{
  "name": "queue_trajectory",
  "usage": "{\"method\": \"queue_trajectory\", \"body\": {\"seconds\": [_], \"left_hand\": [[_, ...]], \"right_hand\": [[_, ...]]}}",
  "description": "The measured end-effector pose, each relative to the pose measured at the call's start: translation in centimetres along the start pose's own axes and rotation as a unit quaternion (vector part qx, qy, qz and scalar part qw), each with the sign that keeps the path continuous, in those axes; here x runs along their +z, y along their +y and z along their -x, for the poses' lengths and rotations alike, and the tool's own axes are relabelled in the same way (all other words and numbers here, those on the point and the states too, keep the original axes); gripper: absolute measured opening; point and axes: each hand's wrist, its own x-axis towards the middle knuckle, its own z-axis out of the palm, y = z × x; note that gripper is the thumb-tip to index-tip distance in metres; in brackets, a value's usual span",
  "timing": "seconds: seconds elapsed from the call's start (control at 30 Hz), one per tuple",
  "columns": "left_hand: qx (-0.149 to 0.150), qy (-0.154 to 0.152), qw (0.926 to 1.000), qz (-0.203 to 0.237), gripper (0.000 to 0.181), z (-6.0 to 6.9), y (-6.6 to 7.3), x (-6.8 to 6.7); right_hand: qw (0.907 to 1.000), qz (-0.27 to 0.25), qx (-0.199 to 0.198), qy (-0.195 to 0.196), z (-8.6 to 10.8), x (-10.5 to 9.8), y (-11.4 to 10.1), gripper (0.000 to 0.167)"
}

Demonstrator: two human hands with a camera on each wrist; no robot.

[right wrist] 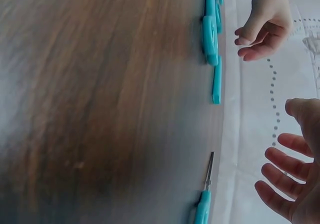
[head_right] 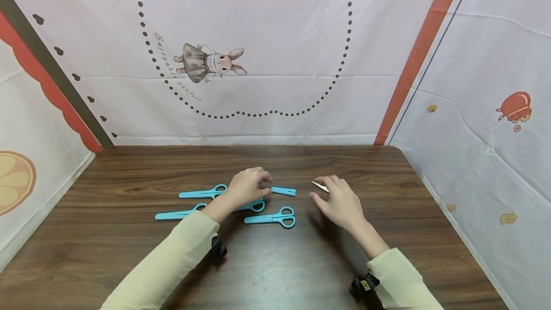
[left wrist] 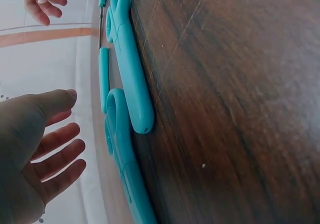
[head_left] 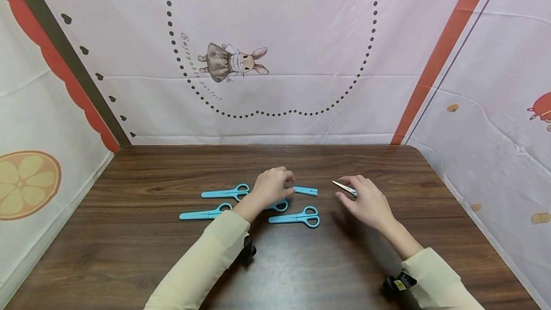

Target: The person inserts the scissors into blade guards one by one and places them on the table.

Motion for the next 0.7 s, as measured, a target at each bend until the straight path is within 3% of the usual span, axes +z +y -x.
{"method": "queue_trajectory", "body": {"seconds": [0.33, 0.5, 0.7], "left_hand": [[-0.012, -0.004, 0.9998, 0.012, 0.023, -1.1, -0.2, 0.5], [-0.005, -0.008, 0.9996, 0.027, 0.027, -1.6, -0.1, 0.9], [-0.007, -0.032, 0.999, 0.031, 0.03, -2.2, 0.4, 1.4]], "right_hand": [[0.9991, 0.001, 0.041, 0.007, 0.4, -0.1, 1.7, 0.043], [0.9986, 0.008, 0.053, -0.003, 0.5, -0.1, 2.2, 0.046], [0.9979, 0.013, 0.062, -0.012, 0.6, -0.1, 2.8, 0.049]]}}
